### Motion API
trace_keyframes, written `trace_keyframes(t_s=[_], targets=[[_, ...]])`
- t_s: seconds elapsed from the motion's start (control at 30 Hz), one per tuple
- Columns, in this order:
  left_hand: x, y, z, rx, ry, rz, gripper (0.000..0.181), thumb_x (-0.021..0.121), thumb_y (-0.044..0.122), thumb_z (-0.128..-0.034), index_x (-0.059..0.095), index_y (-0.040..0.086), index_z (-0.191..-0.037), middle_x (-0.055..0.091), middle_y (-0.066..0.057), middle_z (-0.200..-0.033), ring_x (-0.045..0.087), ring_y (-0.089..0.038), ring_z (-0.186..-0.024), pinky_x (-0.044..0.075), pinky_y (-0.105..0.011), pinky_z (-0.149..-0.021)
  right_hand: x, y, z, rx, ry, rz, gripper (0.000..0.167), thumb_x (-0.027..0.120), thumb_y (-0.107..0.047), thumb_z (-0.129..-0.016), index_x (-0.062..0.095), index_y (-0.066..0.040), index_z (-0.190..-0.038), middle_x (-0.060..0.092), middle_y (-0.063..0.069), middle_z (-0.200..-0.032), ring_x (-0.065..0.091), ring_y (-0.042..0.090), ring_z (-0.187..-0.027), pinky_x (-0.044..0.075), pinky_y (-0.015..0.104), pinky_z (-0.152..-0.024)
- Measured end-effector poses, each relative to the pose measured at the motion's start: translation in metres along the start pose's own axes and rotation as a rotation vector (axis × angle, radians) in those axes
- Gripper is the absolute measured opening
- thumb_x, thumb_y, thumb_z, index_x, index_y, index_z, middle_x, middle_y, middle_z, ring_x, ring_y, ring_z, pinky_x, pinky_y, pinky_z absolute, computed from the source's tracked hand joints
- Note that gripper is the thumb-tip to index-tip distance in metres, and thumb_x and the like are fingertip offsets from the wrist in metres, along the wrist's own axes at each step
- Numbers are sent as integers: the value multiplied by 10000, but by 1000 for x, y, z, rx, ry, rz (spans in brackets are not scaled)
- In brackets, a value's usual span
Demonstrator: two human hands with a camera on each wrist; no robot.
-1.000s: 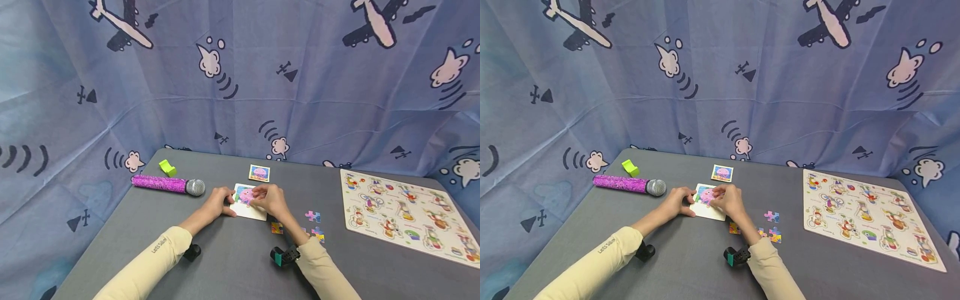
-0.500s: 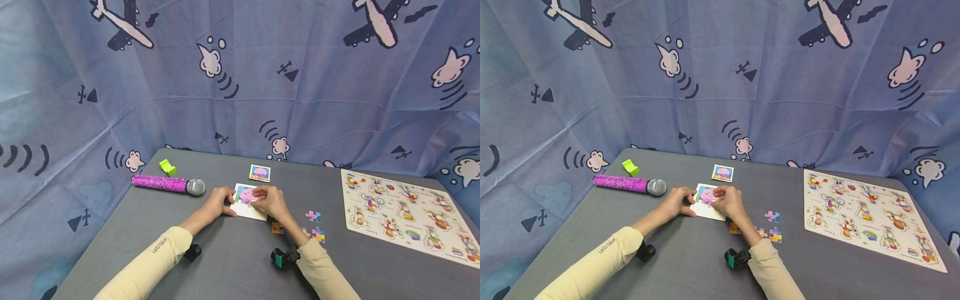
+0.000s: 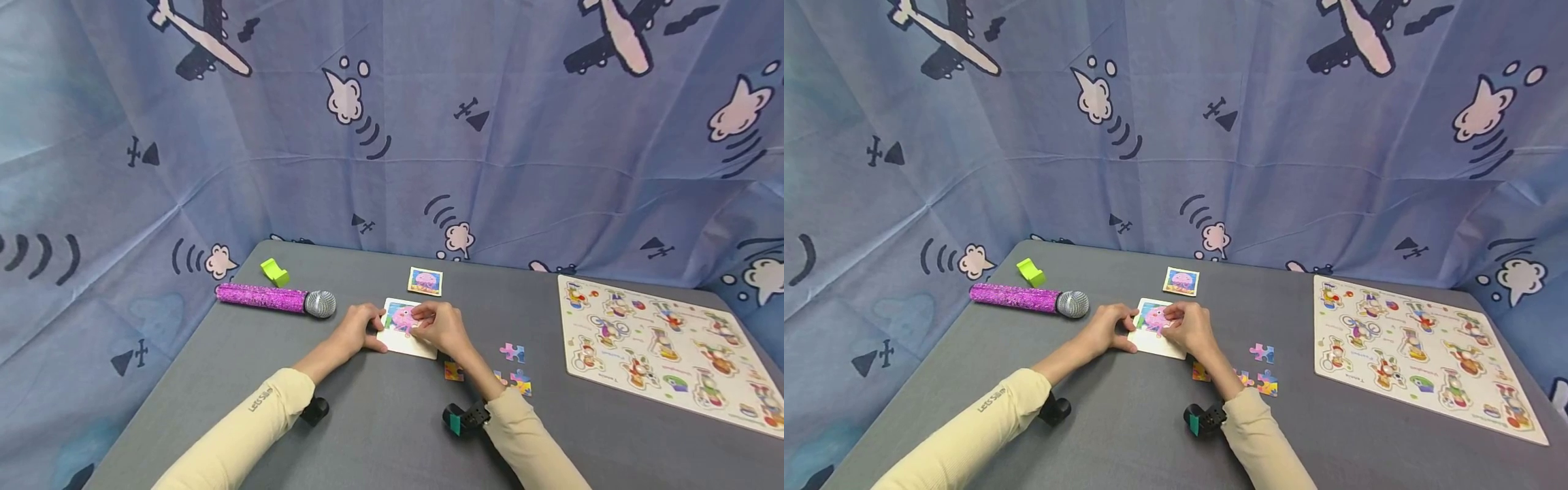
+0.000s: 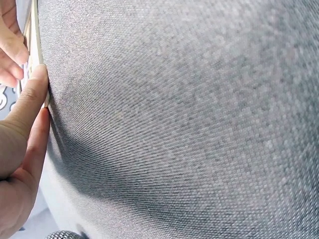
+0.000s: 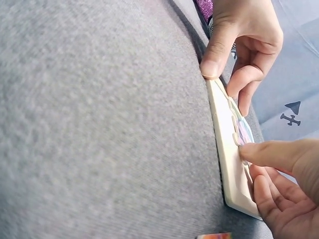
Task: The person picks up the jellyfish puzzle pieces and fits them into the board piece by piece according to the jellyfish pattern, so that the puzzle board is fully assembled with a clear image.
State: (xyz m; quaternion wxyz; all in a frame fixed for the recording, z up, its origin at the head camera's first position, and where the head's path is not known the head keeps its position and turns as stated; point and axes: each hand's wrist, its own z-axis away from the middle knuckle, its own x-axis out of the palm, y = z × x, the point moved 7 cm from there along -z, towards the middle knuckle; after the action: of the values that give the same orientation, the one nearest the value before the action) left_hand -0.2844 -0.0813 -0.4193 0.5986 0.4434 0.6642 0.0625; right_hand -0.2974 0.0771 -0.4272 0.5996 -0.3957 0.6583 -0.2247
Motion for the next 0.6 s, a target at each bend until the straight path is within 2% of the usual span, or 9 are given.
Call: trace_keyframes(t_s=[0.27,0.6], targets=[[-2,2,1,17,3,-5,327,897,73,-546,641,-35,-718,676,-229,-1029,637,-345,-966,495,-386,-878,-1,-3,1,-4,-1,-18,215,794,34,-692,715,22,-891,717,114,-822,625,150,-641,497,222,-572],[-2,2,0,-15,-8,11,319,895,67,-559,644,-39,-724,673,-227,-1043,632,-342,-988,489,-392,-891,-1,0,2,-22,6,-17,217,797,20,-687,720,12,-890,717,103,-813,595,109,-613,469,194,-552]])
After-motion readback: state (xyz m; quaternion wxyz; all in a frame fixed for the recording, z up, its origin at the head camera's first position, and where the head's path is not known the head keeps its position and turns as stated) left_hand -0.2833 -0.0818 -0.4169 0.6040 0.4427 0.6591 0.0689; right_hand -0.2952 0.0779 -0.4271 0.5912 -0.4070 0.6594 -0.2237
